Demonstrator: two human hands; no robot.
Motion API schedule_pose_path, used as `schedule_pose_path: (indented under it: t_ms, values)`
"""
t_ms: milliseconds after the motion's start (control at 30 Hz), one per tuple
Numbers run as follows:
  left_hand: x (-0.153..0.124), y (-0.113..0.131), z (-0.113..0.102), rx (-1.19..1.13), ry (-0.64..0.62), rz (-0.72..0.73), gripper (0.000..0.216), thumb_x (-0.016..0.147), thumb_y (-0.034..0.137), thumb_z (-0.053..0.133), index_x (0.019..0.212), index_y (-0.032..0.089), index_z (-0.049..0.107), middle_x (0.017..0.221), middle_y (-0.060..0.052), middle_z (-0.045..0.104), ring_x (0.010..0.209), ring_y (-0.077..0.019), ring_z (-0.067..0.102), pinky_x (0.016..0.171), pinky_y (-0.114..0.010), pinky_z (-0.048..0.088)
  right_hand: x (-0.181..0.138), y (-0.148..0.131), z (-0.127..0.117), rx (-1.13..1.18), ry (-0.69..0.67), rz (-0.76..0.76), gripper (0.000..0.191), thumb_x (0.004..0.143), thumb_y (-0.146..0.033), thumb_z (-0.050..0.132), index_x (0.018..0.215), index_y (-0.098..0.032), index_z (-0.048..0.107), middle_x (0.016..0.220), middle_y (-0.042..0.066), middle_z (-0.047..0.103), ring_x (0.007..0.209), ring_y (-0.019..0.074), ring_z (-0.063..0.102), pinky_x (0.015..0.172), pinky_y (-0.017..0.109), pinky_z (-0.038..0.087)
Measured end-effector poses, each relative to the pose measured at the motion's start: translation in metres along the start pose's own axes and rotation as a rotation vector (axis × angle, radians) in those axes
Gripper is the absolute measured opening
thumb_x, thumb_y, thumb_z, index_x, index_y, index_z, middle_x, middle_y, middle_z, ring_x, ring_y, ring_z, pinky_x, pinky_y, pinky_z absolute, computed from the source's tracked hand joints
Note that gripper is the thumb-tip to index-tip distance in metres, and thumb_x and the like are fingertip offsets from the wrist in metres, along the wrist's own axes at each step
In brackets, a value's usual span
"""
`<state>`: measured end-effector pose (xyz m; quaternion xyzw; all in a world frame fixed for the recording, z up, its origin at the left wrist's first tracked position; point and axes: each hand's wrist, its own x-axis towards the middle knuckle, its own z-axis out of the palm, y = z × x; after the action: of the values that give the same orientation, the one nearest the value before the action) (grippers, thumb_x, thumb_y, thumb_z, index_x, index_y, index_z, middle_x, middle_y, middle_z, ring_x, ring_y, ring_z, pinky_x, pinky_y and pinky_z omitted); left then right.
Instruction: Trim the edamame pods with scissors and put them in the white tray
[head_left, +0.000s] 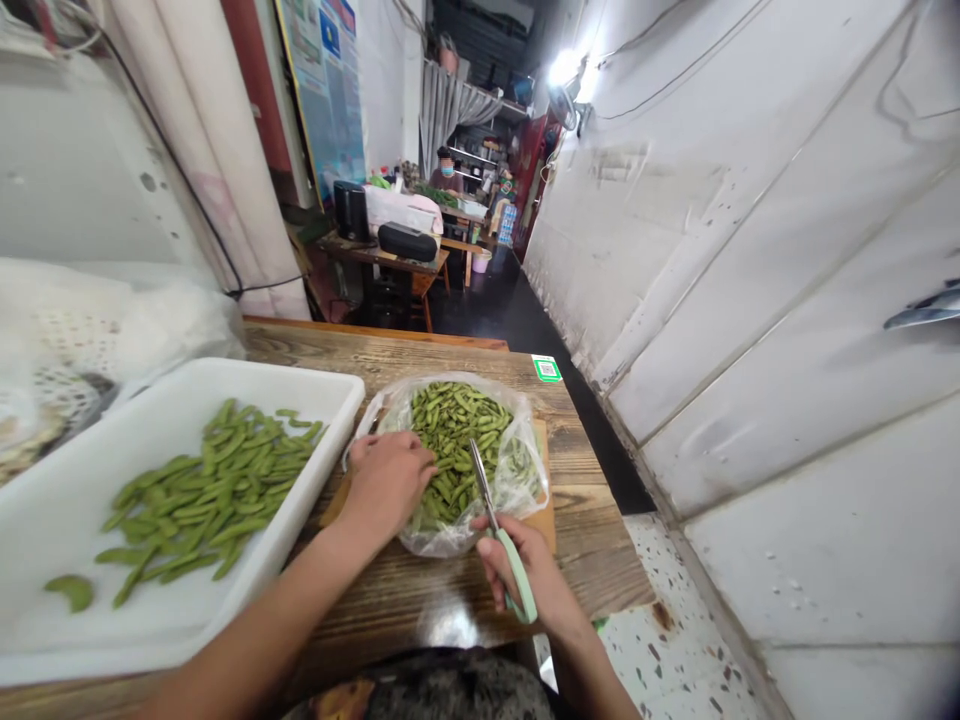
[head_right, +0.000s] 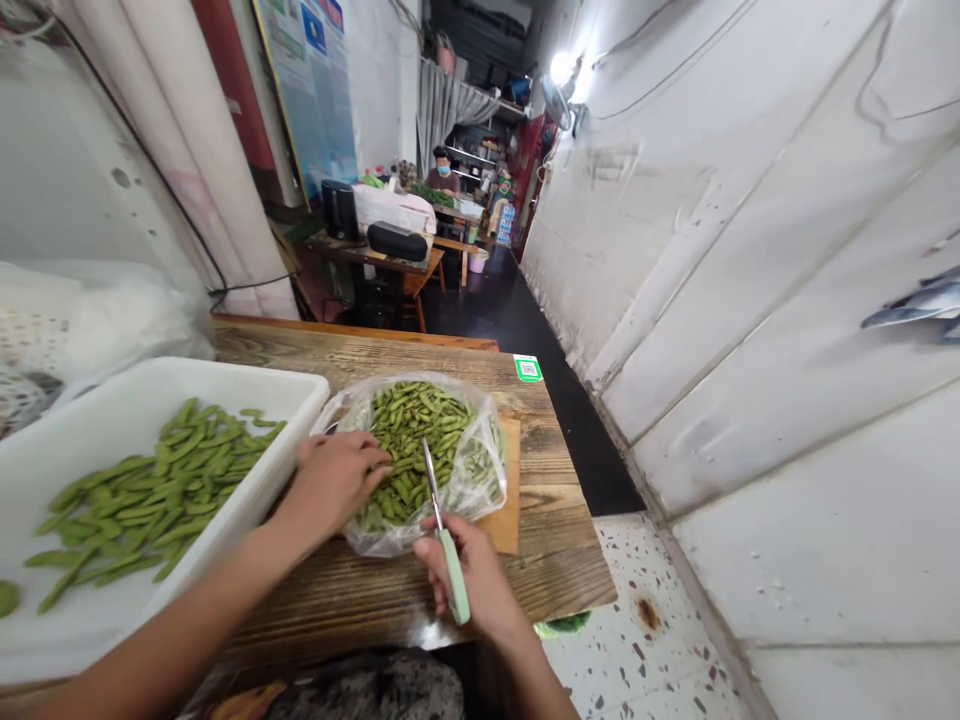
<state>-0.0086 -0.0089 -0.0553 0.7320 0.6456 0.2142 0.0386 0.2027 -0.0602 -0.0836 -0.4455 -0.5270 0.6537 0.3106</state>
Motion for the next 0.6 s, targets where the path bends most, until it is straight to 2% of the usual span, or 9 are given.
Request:
schedule_pose_path:
  t_ms: [67, 167, 400, 600]
  values:
    - [0.004, 0.009, 0.014, 0.022, -0.049, 0.032, 0.024, 0.082, 0.026, 0.051, 0.077, 0.021, 0.073, 0.092, -0.01, 0.065, 0.095, -0.0287, 0.055, 0.09, -0.051, 0.028, -0.002, 0.003, -0.003, -0.006, 0.006, 0.011, 0.056, 0.075, -0.059, 0.064, 0.108, -0.014, 0.054, 0.056, -0.007, 0.048, 0.036, 0.0054, 0.042, 0.033, 0.016, 0.037]
    - [0.005, 0.012, 0.023, 0.088, -0.073, 0.037, 0.022, 0.081, 0.023, 0.05, 0.076, 0.02, 0.071, 0.09, -0.012, 0.062, 0.094, -0.0293, 0.051, 0.088, -0.05, 0.029, -0.004, 0.005, -0.006, -0.017, 0.009, 0.016, 0.056, 0.075, -0.059, 0.064, 0.108, -0.015, 0.054, 0.056, -0.007, 0.047, 0.036, 0.0052, 0.041, 0.033, 0.017, 0.037]
    - [0.002, 0.009, 0.027, 0.182, -0.01, 0.021, 0.023, 0.083, 0.02, 0.044, 0.085, 0.015, 0.067, 0.091, -0.015, 0.061, 0.095, -0.0316, 0.05, 0.089, -0.052, 0.028, -0.004, 0.0, -0.003, -0.036, -0.028, 0.041, 0.054, 0.075, -0.056, 0.066, 0.107, -0.015, 0.055, 0.054, -0.008, 0.046, 0.036, 0.0053, 0.041, 0.034, 0.017, 0.037]
    - [0.0, 0.015, 0.024, 0.046, 0.036, 0.071, 0.027, 0.085, 0.018, 0.042, 0.075, 0.018, 0.067, 0.087, -0.013, 0.067, 0.094, -0.0282, 0.054, 0.095, -0.05, 0.025, -0.006, -0.003, -0.001, -0.096, -0.024, 0.044, 0.056, 0.074, -0.059, 0.065, 0.108, -0.014, 0.055, 0.054, -0.008, 0.046, 0.037, 0.0064, 0.042, 0.035, 0.018, 0.037]
